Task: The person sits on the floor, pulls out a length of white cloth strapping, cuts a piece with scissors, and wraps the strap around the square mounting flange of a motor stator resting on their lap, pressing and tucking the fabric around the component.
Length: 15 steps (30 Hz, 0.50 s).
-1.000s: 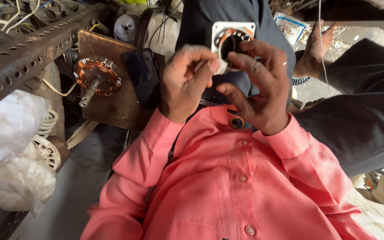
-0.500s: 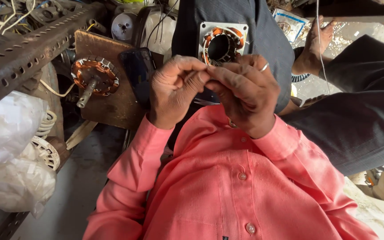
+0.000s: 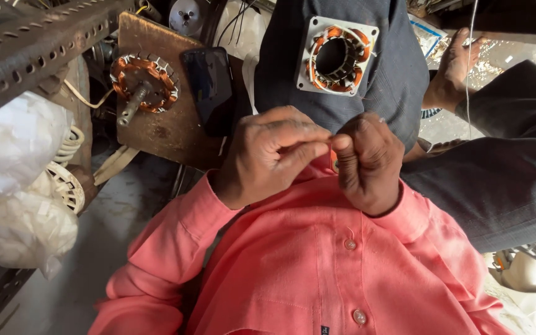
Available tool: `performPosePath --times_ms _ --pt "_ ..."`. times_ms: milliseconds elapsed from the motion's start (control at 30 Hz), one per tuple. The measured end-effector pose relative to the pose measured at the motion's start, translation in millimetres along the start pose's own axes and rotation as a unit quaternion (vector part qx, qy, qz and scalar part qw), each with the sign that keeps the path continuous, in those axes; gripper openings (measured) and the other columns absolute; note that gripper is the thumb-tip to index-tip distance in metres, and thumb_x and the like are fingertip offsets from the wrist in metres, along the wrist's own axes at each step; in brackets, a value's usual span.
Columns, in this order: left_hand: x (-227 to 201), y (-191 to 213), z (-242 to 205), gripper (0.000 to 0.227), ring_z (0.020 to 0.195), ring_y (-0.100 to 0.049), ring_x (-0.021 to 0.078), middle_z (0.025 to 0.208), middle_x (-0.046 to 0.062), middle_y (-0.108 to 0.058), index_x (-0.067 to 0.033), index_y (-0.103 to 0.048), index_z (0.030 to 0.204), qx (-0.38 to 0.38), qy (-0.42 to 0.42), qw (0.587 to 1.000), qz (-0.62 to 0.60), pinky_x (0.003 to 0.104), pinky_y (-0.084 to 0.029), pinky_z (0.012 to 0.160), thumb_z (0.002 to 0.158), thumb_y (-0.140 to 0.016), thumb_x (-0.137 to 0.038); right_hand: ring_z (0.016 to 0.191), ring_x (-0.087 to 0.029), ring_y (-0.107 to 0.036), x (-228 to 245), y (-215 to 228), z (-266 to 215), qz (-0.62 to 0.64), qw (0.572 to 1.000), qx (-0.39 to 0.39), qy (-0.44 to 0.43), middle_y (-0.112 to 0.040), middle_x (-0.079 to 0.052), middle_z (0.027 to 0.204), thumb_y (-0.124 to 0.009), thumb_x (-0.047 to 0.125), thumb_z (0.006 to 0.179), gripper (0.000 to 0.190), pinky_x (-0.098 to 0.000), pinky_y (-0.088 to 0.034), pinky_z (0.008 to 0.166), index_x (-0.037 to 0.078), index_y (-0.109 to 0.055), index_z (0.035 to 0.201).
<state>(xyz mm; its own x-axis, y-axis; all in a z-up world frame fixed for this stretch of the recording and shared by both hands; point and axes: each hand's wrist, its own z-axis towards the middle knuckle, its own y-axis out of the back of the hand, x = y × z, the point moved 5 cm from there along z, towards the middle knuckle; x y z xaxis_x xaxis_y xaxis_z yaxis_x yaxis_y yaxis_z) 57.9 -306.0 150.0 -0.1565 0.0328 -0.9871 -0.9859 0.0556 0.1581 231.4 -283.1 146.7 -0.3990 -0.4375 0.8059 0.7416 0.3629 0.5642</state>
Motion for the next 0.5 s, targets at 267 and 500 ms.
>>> performPosePath --times_ms 267,500 --pt "2.6 -4.9 -4.1 0.008 0.089 -0.071 0.024 0.096 0.009 -0.071 -0.0028 -0.073 0.103 -0.016 -0.032 0.994 0.107 0.034 -0.059 0.078 0.096 -0.076 -0.006 0.064 -0.005 -0.055 -26.3 -11.9 -16.5 0.322 0.907 0.025 -0.271 -0.067 -0.004 0.078 -0.061 0.012 0.111 0.022 -0.0211 -0.045 0.058 0.0 -0.066 0.093" --pt "3.4 -5.0 -5.0 0.01 0.089 -0.07 0.0216 0.095 0.008 -0.069 -0.003 -0.073 0.106 -0.014 -0.063 0.991 0.121 0.032 -0.06 0.078 0.097 -0.075 -0.006 0.07 -0.009 -0.063 -24.4 -7.7 -11.1 0.343 0.897 0.021 -0.278 -0.07 -0.008 0.088 -0.068 0.009 0.105 0.013 -0.0214 -0.051 0.063 -0.004 -0.07 0.106"
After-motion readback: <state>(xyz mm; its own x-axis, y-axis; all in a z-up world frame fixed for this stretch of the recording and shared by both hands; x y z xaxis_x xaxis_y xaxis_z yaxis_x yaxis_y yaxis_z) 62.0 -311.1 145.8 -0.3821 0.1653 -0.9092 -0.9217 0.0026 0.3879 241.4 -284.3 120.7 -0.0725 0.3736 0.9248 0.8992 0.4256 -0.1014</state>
